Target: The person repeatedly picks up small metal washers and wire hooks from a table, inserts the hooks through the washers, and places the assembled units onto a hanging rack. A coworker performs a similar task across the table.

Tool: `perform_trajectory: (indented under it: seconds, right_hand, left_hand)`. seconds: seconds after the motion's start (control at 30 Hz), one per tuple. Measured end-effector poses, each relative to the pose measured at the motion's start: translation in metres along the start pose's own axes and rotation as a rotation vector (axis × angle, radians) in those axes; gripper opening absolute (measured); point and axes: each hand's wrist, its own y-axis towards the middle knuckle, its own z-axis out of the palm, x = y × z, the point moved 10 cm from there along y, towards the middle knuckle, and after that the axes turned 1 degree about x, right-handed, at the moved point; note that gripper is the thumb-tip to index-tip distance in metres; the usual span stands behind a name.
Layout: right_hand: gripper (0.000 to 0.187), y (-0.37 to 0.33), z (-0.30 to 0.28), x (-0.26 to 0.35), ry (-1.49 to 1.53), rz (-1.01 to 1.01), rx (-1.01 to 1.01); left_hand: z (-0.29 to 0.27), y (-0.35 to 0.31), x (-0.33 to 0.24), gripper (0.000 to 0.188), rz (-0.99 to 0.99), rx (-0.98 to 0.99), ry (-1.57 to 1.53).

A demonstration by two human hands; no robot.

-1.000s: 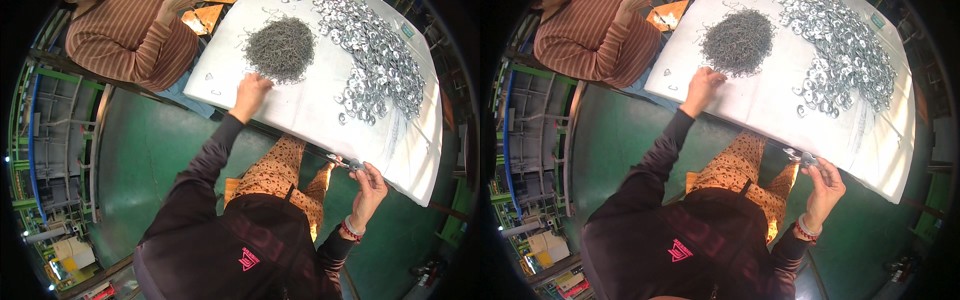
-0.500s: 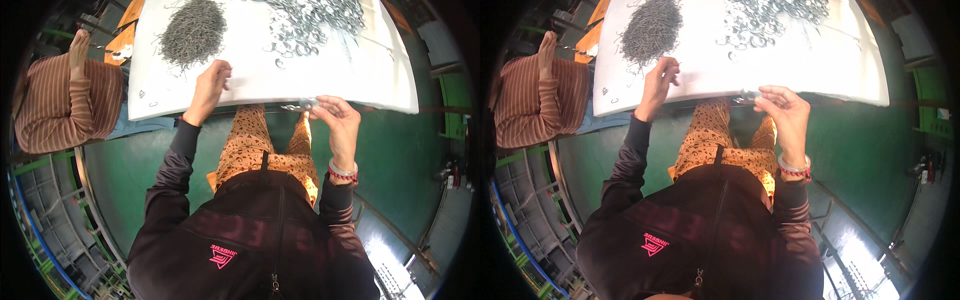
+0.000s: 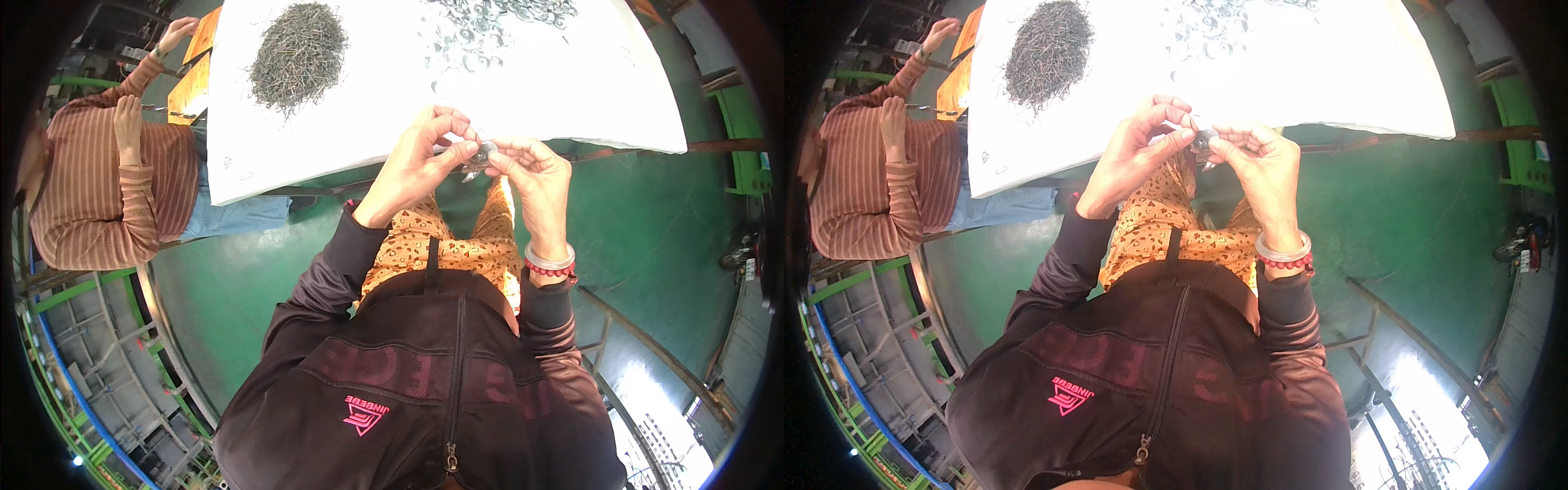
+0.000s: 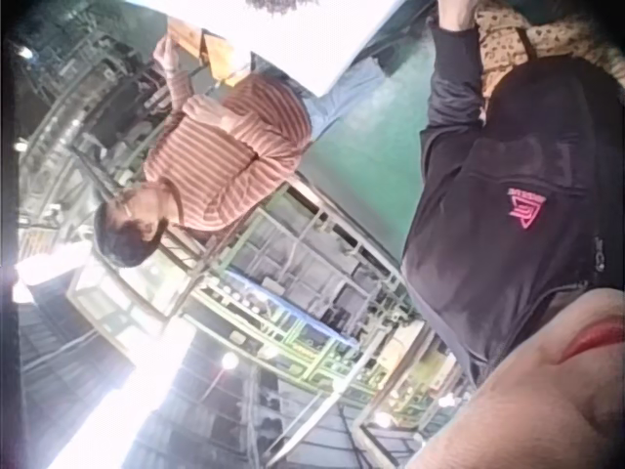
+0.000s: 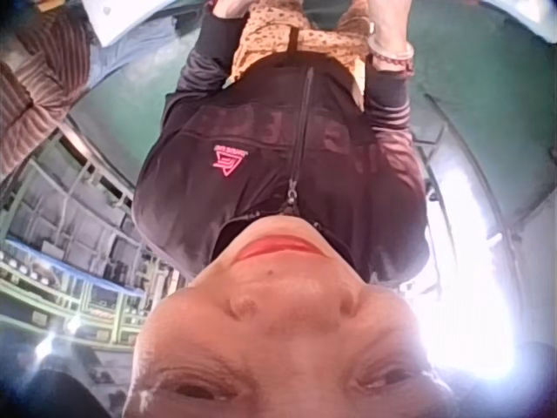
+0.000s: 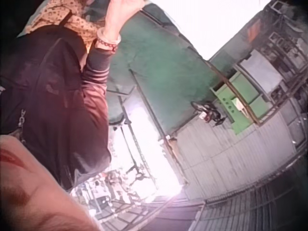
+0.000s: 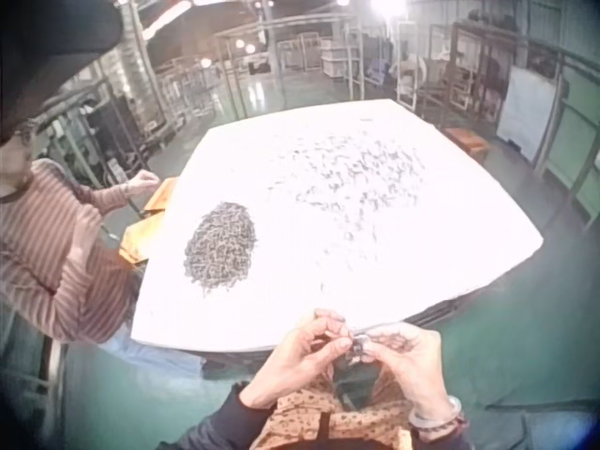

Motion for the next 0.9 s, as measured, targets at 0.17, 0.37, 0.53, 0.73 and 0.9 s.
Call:
perform_trajectory:
  seconds: [0.17, 0.37, 0.53, 0.73, 0.9]
  right_hand:
    - [0.019, -0.002, 0.003, 0.000, -0.111, -0.038, 0.005]
    - [0.018, 0.009, -0.004, 0.001, -0.213, -0.023, 0.057]
    - [0.025, 0.073, 0.020, -0.028, -0.496, -0.090, 0.121]
    - [0.033, 0.119, 0.060, -0.067, -1.056, -0.722, 0.137]
    - [0.027, 0.112, 0.030, -0.070, -0.261, -0.041, 0.117]
  left_hand:
    - [0.005, -0.005, 0.017, 0.011, -0.116, -0.061, -0.190]
    - [0.006, -0.024, 0.014, 0.010, -0.073, -0.110, -0.234]
    - [-0.001, -0.037, 0.018, 0.010, -0.063, -0.207, -0.295]
    - [-0.007, -0.042, 0.005, 0.011, 0.022, -0.281, -0.194]
    - [-0.002, -0.045, 0.027, 0.015, -0.121, -0.272, -0.276]
